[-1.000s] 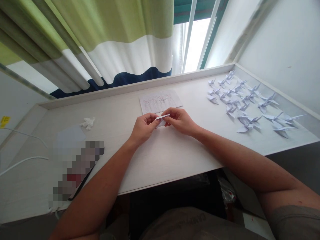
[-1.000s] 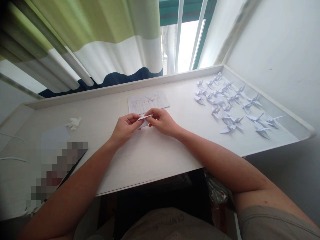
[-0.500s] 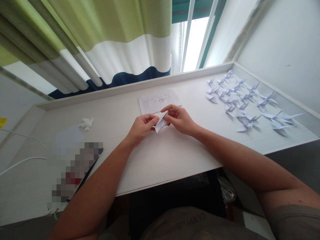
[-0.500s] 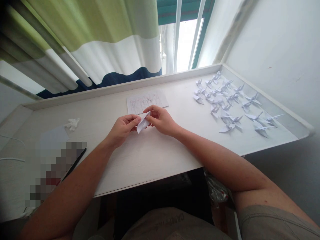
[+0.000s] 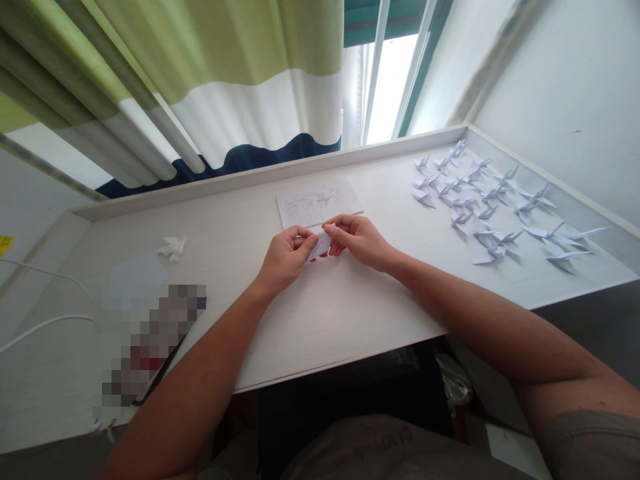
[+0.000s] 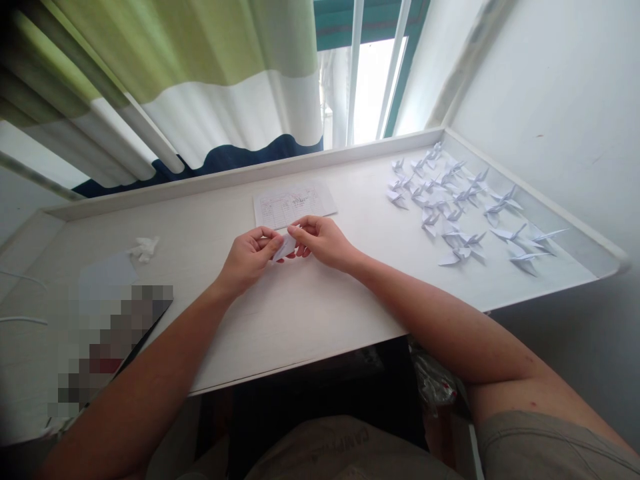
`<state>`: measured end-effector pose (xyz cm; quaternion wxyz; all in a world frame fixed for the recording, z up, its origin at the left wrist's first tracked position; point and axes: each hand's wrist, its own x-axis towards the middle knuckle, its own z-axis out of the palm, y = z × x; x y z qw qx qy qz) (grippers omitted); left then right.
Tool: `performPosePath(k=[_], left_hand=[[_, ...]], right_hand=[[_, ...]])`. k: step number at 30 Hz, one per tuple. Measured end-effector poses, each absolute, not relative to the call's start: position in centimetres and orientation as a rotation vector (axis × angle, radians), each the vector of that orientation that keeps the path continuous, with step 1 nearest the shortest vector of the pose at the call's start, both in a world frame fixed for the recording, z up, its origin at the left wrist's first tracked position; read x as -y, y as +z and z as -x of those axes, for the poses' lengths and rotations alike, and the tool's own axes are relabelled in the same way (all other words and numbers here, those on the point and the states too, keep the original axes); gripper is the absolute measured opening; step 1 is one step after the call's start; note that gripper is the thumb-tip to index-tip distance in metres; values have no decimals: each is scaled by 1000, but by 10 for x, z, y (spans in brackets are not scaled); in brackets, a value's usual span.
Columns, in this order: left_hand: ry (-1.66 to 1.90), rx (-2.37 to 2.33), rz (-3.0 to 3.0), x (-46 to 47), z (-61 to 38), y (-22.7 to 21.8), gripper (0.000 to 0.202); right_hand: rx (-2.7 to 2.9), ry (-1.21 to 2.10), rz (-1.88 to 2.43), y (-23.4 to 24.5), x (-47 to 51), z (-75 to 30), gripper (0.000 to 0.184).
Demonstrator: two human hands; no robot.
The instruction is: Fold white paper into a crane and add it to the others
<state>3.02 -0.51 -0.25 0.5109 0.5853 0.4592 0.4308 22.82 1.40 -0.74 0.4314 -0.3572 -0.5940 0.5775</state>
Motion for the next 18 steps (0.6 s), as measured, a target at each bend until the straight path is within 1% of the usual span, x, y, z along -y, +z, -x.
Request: performPosePath(k=[8,15,18], left_hand=[[972,-1098,-1339,9,-34,2,53],[983,-1075,-1403,11,-34,1,45],[969,-1053,-1426,11,-34,2,43]], right_hand=[[1526,1296,835,-8,-15,-229,52],[1525,1377,855,-8,-15,-227,52],[1527,1362,863,-8,-16,-228,51]])
